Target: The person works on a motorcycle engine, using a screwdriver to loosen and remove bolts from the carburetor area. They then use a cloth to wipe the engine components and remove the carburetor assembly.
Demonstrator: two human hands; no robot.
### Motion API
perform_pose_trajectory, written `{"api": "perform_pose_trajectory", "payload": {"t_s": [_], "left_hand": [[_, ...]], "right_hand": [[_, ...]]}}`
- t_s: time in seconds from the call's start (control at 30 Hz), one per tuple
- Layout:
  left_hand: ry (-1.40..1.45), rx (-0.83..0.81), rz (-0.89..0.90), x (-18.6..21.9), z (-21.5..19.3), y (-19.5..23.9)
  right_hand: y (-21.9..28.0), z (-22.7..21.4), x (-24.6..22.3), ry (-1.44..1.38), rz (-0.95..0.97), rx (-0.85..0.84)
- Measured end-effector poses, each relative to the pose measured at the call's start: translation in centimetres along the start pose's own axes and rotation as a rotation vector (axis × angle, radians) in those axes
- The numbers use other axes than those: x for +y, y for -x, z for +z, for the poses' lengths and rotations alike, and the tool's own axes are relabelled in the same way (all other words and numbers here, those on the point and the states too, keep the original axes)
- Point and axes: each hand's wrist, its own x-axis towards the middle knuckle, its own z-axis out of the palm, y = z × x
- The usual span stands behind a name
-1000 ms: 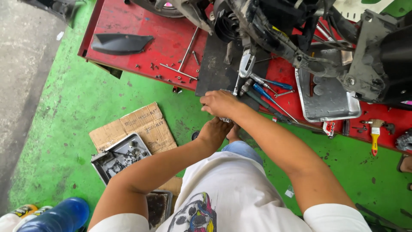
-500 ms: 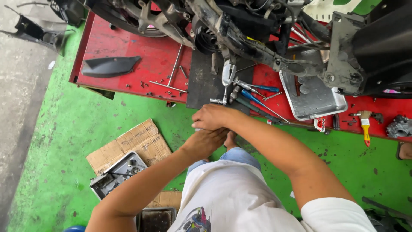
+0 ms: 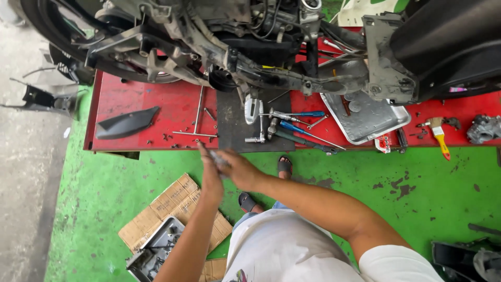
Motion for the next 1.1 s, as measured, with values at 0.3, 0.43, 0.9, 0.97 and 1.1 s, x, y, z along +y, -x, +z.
{"api": "perform_pose_trajectory", "payload": {"t_s": [0.3,0.43,0.9,0.97,1.1], "left_hand": [[0.358,0.245,-0.097,-1.2,-2.2,-2.2],[0.054,0.11,-0.041,4.2,3.7,3.6],[0.179,0.296,-0.324,2.2,2.5,3.9],[0.047,0.276,-0.307,4.5,2.5,4.3],[-0.272,0.355,-0.244,5.1,2.0,3.2]], "right_hand": [[0.9,1.3,-2.5,0.135,-0.21,0.094],[-1.7,0.6,2.3,0.202,-0.148,0.363],[1.0,0.7,-0.7,-0.093,0.102,0.064],[1.2,0.2,-1.2,-0.101,0.106,0.038],[0.1,0.0,0.9,0.024,0.114,-0.083]]}}
